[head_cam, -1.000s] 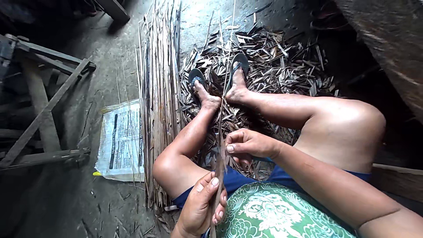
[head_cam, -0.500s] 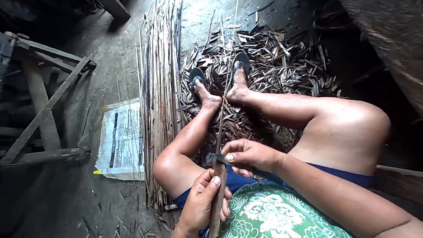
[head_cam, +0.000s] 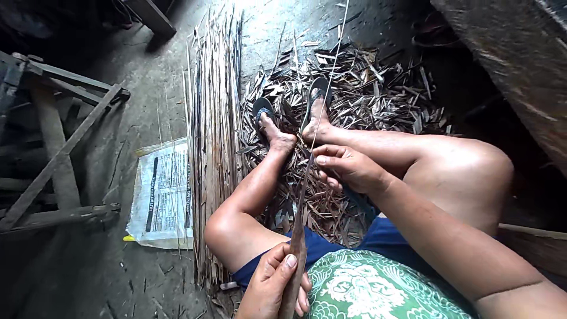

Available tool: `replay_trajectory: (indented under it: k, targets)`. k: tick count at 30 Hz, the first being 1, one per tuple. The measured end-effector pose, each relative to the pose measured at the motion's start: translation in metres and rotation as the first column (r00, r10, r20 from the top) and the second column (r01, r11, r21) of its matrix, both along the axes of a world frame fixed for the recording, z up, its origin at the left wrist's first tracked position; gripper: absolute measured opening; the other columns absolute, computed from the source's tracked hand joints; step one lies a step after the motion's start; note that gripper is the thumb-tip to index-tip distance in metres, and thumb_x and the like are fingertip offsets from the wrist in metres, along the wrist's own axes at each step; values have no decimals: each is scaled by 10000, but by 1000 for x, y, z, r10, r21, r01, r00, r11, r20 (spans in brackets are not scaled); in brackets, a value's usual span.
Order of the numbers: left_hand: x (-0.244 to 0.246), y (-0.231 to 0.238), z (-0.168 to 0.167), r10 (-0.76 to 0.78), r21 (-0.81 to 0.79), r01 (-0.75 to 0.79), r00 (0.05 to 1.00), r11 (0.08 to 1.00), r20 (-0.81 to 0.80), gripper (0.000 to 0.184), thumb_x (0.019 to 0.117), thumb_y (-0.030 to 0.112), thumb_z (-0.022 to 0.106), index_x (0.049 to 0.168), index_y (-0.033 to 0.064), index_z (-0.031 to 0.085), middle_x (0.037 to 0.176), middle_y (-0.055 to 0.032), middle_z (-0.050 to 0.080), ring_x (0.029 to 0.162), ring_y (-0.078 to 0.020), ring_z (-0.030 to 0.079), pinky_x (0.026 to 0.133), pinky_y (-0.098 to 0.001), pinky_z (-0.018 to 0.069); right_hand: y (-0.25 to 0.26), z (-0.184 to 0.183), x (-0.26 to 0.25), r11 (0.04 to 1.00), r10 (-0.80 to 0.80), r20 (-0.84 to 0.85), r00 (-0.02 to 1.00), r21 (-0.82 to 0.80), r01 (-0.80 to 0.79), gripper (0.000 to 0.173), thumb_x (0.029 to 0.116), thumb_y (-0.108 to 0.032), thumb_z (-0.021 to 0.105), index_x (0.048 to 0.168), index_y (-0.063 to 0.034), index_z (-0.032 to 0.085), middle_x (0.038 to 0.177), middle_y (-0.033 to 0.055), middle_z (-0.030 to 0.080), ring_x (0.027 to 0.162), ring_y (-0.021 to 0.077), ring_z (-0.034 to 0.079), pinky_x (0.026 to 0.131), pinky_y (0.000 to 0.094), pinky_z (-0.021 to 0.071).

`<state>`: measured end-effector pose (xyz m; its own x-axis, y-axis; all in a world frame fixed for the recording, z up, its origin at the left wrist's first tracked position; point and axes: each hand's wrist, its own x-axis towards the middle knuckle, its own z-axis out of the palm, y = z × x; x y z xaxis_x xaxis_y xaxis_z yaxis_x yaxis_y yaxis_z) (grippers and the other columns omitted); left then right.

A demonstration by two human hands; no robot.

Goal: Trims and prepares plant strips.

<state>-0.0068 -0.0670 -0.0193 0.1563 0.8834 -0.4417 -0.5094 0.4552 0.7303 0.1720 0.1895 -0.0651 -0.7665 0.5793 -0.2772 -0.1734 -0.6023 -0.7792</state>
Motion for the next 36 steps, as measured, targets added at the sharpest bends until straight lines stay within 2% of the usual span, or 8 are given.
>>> replay_trajectory:
  k: [3, 6, 9, 12, 18, 27, 34, 36]
  targets:
    - [-5, -3, -10, -17, 0, 17, 999, 1000, -37, 302, 1092, 330, 483, 1112, 50, 594, 808, -128, 710, 650, -187, 724, 600, -311, 627, 8, -5, 3, 994, -108, -17, 994, -32, 107, 275, 1089, -189, 451, 1295, -93, 606, 733, 55, 631, 495, 78, 560, 463, 206, 502]
    - [-6, 1, -17, -5, -54, 2, 999, 999, -47, 335, 1102, 359, 442, 1119, 62, 598, 783, -80, 661, 587, -128, 661, 529, -260, 585, -11, -1, 0, 998, 61, 26, 998, -27, -60, 309, 1060, -184, 506, 1349, -115, 589, 755, 42, 661, 506, 71, 583, 455, 203, 505]
    - [-6, 11, -18, 35, -94, -20, 985, 995, 170, 353, 1097, 374, 450, 1076, 65, 620, 683, -19, 580, 499, -73, 576, 453, -208, 512, -47, -4, -6, 956, 288, -56, 956, -35, -290, 321, 1040, -195, 542, 1342, -101, 602, 769, 8, 674, 529, 57, 585, 471, 206, 505]
    - [-7, 17, -18, 29, -77, 3, 909, 997, 415, 332, 1091, 379, 466, 1070, 91, 628, 641, 31, 533, 475, -46, 527, 433, -182, 452, -70, -11, -6, 934, 329, -191, 925, -76, -348, 294, 1052, -192, 542, 1318, -102, 627, 760, 16, 685, 521, 61, 592, 466, 210, 510]
    - [-9, 11, -21, -14, -68, 70, 795, 995, 606, 255, 1085, 349, 487, 1069, 121, 601, 640, 51, 515, 458, -37, 505, 413, -165, 414, -60, -16, -3, 951, 306, -173, 936, 12, -308, 291, 1043, -157, 558, 1303, -73, 657, 756, 15, 684, 535, 74, 608, 479, 223, 529]
    - [-10, -5, -19, -58, -54, 103, 841, 993, 538, 264, 1077, 359, 509, 1032, 124, 619, 616, 55, 515, 459, -43, 518, 424, -183, 435, -11, 3, -5, 990, 141, -58, 988, -8, -141, 278, 1036, -131, 519, 1272, -71, 653, 752, 34, 674, 511, 58, 591, 464, 190, 512]
    - [-9, -5, -19, -128, -13, 162, 824, 987, 552, 269, 1072, 362, 504, 1028, 129, 631, 584, 76, 485, 437, -31, 480, 409, -177, 397, 16, -6, -4, 996, -84, -68, 994, -33, 82, 351, 1098, -200, 423, 1409, -131, 570, 715, 21, 602, 487, 50, 525, 461, 191, 482]
    - [-9, -6, -20, -132, -30, 180, 816, 983, 563, 266, 1067, 358, 501, 1024, 133, 635, 585, 77, 488, 435, -30, 479, 408, -175, 393, 13, -7, -1, 998, -35, -40, 999, -48, 33, 346, 1099, -207, 425, 1413, -151, 558, 730, 27, 621, 491, 54, 544, 460, 192, 490]
